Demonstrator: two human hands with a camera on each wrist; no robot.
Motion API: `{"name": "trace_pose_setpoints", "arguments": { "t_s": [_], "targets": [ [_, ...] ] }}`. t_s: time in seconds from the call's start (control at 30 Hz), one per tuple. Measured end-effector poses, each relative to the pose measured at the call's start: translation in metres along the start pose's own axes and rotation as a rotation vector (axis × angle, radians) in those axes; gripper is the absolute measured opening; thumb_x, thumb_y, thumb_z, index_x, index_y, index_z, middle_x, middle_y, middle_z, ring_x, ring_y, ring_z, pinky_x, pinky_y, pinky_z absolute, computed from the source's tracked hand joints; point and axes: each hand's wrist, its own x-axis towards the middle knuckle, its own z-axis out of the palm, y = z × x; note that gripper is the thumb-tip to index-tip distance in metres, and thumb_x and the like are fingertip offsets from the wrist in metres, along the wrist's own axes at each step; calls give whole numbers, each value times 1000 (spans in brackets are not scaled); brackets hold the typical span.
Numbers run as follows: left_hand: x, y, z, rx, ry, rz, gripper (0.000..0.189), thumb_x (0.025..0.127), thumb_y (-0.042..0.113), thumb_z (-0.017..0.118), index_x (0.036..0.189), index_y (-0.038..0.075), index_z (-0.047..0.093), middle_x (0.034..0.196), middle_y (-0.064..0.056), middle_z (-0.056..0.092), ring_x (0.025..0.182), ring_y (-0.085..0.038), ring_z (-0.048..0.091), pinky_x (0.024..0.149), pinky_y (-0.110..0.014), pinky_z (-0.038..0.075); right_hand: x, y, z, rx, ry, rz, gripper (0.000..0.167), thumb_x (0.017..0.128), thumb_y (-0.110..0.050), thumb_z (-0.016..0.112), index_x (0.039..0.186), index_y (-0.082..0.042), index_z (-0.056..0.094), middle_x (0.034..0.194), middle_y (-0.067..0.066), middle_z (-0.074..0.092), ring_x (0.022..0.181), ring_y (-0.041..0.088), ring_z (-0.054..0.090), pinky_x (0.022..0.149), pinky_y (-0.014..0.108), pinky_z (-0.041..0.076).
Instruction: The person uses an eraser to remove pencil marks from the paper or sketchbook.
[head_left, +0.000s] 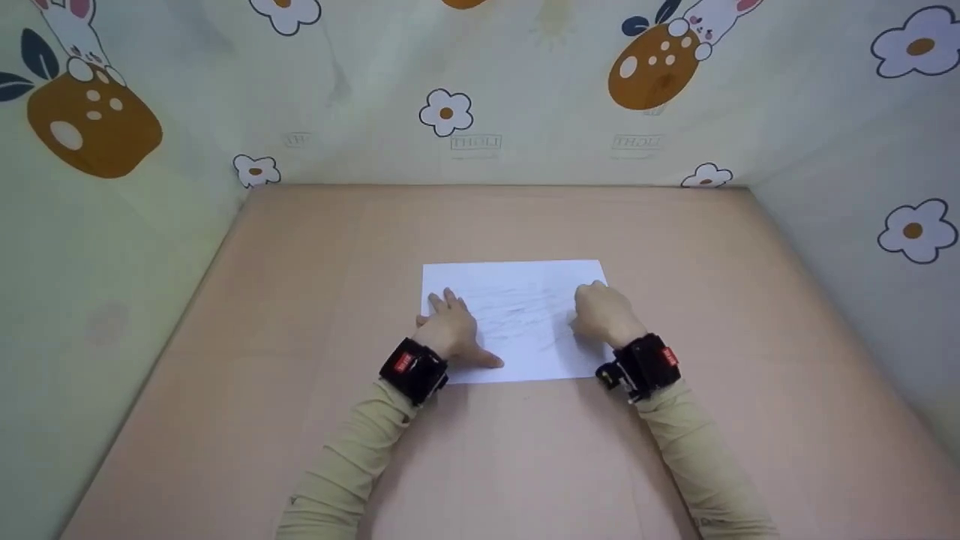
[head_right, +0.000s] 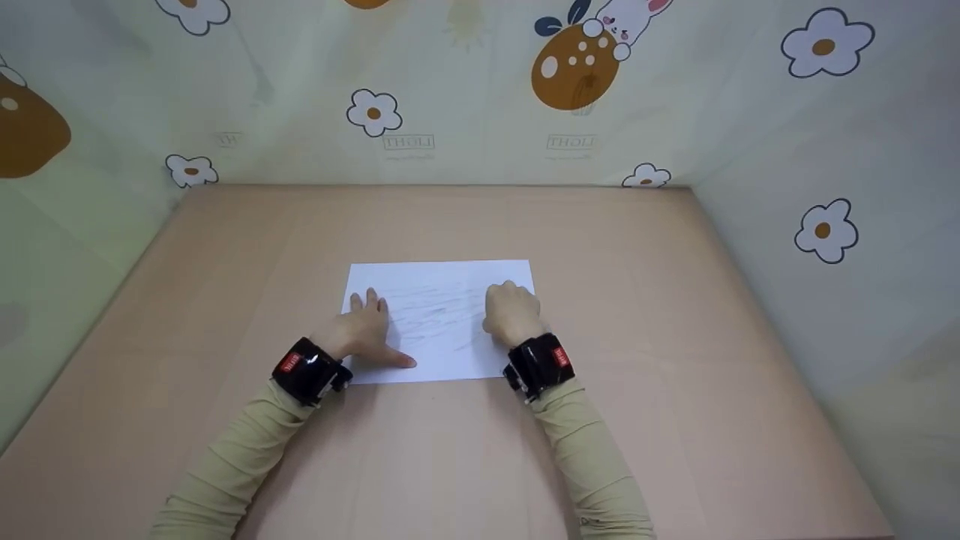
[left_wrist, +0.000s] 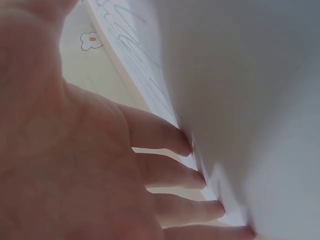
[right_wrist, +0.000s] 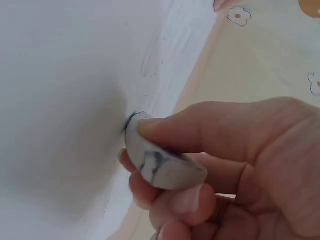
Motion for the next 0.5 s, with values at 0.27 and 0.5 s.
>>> {"name": "trace_pose_setpoints", "arguments": {
  "t_s": [0.27,0.5],
  "targets": [
    [2,0,1,-1,-12,-10,130,64,69,73,149,-8,12,156,-31,1,145,-47,8,110,-64,28,1,-6,5,-5,18,-184,19,78,-5,60,60,-2,53,74,18,58,62,26,51,54,42,49],
    [3,1,1,3,-24,1,128,65,70,71,149,-7,11,156,-31,0,145,-47,6,111,-64,27,6,18,1,33,19,7,15,78,-9,59,67,1,56,72,16,58,60,25,48,52,38,44]
  ]
}}
